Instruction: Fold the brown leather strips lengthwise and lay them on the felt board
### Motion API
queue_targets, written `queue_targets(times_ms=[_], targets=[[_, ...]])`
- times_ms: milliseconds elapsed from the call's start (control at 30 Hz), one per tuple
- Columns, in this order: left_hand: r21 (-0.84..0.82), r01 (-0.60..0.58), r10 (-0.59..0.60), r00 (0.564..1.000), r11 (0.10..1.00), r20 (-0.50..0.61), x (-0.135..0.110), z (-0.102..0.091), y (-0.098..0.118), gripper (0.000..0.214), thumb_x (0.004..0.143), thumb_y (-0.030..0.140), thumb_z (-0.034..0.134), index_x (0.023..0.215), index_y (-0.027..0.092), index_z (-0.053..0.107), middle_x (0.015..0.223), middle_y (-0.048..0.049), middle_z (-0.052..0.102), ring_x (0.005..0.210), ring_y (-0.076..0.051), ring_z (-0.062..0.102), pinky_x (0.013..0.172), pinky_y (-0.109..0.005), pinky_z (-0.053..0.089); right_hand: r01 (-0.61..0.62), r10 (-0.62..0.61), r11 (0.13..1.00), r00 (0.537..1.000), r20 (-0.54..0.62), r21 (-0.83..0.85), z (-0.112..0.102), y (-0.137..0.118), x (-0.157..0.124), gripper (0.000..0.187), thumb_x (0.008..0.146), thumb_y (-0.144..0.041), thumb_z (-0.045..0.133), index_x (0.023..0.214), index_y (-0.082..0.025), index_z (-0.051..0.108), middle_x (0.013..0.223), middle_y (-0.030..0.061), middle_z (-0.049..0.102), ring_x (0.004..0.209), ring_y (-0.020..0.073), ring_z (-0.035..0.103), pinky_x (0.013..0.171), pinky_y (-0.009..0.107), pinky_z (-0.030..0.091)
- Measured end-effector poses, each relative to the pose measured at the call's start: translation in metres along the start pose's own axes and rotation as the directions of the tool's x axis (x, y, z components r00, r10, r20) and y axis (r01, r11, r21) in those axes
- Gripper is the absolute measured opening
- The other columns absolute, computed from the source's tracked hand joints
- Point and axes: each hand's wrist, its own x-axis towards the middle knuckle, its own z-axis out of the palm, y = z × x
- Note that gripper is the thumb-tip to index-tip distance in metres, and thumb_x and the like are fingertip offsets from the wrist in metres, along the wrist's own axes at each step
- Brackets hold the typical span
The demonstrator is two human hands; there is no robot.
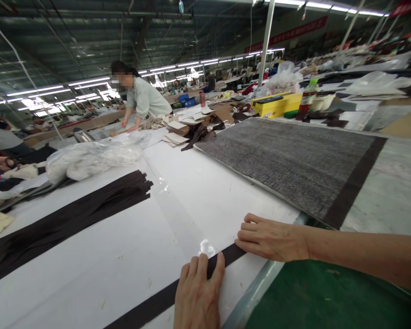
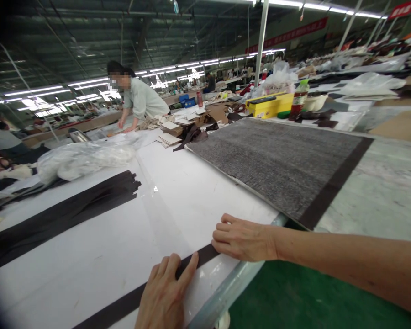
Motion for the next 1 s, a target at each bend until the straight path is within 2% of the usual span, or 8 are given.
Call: queue_targets(times_ms=[100,233,400,633,767,833,933,1000], targets=[[-0.041,-0.045,0.045,0.999,0.998,0.001,0.007,0.0,0.005,0.052,0.08,0.0,0.046,0.129,0.018,0.052,0.12,-0.01,0.053,0.106,-0.025,0.048,0.089,-0.035,0.042,-0.002,0.002,1.0,1.0,0.0,-0.009,0.0,0.0,-0.003,0.031,0.1,-0.012,0.028,0.112,-0.008,0.057,0.083,0.0071,0.053,0.076,0.0198,0.045,0.08,0.038,0.032],[-0.095,-0.067,0.077,0.991,0.993,0.105,0.021,-0.005,0.009,0.047,0.075,-0.005,0.043,0.118,0.012,0.057,0.101,-0.007,0.059,0.092,-0.023,0.053,0.084,-0.034,0.045,-0.007,0.006,0.999,1.0,-0.02,-0.031,0.002,0.001,-0.006,0.031,0.1,-0.012,0.029,0.114,-0.009,0.056,0.083,0.0072,0.054,0.076,0.019,0.046,0.081,0.038,0.033],[-0.098,-0.099,0.112,0.984,0.99,0.138,0.031,-0.011,0.012,0.06,0.079,-0.003,0.045,0.136,0.016,0.044,0.108,-0.007,0.059,0.096,-0.025,0.053,0.084,-0.038,0.045,-0.024,0.024,0.998,1.0,0.002,-0.064,0.004,0.004,-0.017,0.031,0.1,-0.012,0.029,0.115,-0.008,0.055,0.084,0.0075,0.055,0.076,0.0192,0.046,0.082,0.039,0.034],[-0.065,-0.065,0.073,0.99,0.996,0.121,0.036,-0.013,0.024,0.056,0.084,0.007,0.052,0.137,0.021,0.045,0.101,-0.0056,0.059,0.09,-0.024,0.053,0.079,-0.037,0.044,-0.064,0.065,0.997,0.998,0.01,-0.046,0.004,0.004,-0.034,0.034,0.099,-0.011,0.027,0.122,-0.007,0.052,0.088,0.0093,0.056,0.078,0.0205,0.048,0.083,0.04,0.034],[-0.042,-0.047,0.049,0.997,0.998,0.064,0.034,-0.004,0.029,0.055,0.085,0.011,0.056,0.136,0.024,0.045,0.101,-0.0041,0.059,0.089,-0.023,0.052,0.079,-0.037,0.042,-0.149,0.149,0.989,0.989,-0.01,-0.007,0.001,0.002,-0.044,0.034,0.098,-0.01,0.025,0.117,-0.009,0.054,0.087,0.0094,0.057,0.08,0.0209,0.048,0.084,0.041,0.035],[-0.031,-0.04,0.041,0.999,0.999,0.03,0.033,0.001,0.031,0.055,0.084,0.012,0.056,0.136,0.026,0.045,0.101,-0.0037,0.058,0.089,-0.023,0.051,0.079,-0.038,0.042,-0.239,0.239,0.971,0.969,-0.063,0.016,0.0,-0.002,-0.041,0.033,0.097,-0.008,0.028,0.115,-0.01,0.055,0.086,0.0087,0.057,0.08,0.0205,0.049,0.083,0.04,0.035],[-0.023,-0.035,0.035,0.999,0.999,0.01,0.032,0.005,0.032,0.055,0.084,0.01,0.055,0.136,0.027,0.044,0.1,-0.0034,0.057,0.089,-0.024,0.05,0.079,-0.039,0.041,-0.362,0.372,0.928,0.918,-0.138,0.089,-0.001,-0.016,-0.023,0.038,0.092,-0.003,0.031,0.124,-0.01,0.05,0.094,0.0103,0.058,0.085,0.0205,0.049,0.083,0.039,0.035],[-0.034,-0.022,0.023,1.0,0.999,0.014,0.03,0.004,0.03,0.057,0.083,0.007,0.051,0.136,0.024,0.043,0.099,-0.0038,0.057,0.088,-0.023,0.05,0.079,-0.039,0.041,-0.392,0.41,0.905,0.907,-0.096,0.166,0.0,-0.029,-0.008,0.047,0.085,-0.001,0.036,0.13,-0.011,0.046,0.1,0.0109,0.058,0.089,0.0214,0.048,0.084,0.039,0.034]])
